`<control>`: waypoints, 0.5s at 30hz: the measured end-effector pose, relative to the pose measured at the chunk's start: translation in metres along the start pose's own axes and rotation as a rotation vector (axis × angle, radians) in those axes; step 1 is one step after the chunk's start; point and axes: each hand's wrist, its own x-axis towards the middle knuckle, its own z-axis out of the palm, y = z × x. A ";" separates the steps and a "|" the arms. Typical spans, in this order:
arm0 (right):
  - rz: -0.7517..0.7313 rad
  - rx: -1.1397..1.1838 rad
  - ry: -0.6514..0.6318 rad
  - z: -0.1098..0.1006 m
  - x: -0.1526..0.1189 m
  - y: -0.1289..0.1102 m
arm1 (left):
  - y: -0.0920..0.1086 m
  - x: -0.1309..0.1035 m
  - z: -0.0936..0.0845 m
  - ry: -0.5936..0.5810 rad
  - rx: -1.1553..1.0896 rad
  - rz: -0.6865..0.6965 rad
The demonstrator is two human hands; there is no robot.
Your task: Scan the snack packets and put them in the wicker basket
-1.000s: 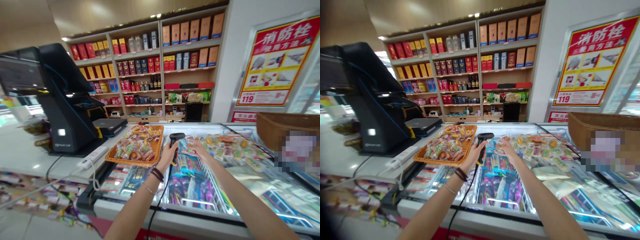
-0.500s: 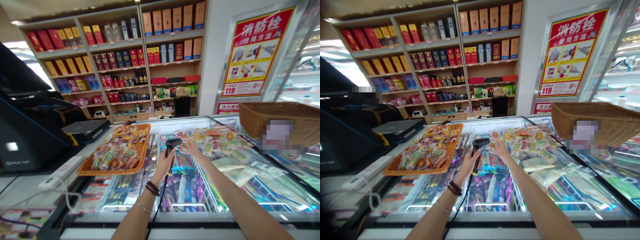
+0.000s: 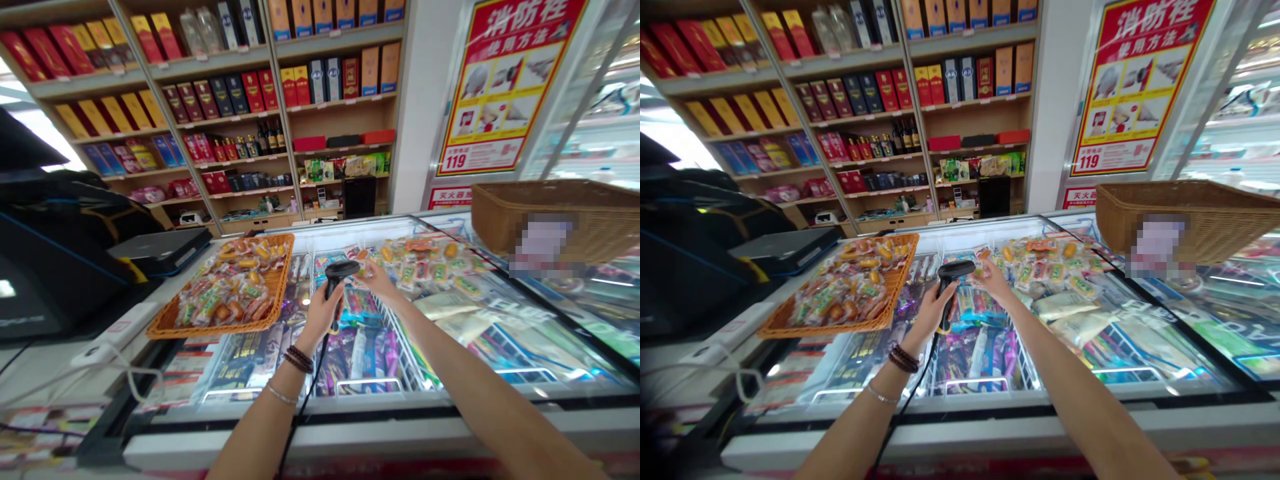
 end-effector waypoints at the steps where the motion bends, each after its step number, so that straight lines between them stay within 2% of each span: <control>1: 0.008 0.009 -0.003 0.000 -0.001 -0.001 | 0.001 0.000 0.000 -0.002 -0.006 -0.002; 11: 0.093 0.066 -0.002 -0.001 0.001 -0.010 | 0.006 -0.006 0.000 -0.030 -0.055 -0.030; 15: 0.074 0.043 -0.002 0.000 0.001 -0.013 | 0.008 -0.007 0.000 -0.031 -0.058 -0.031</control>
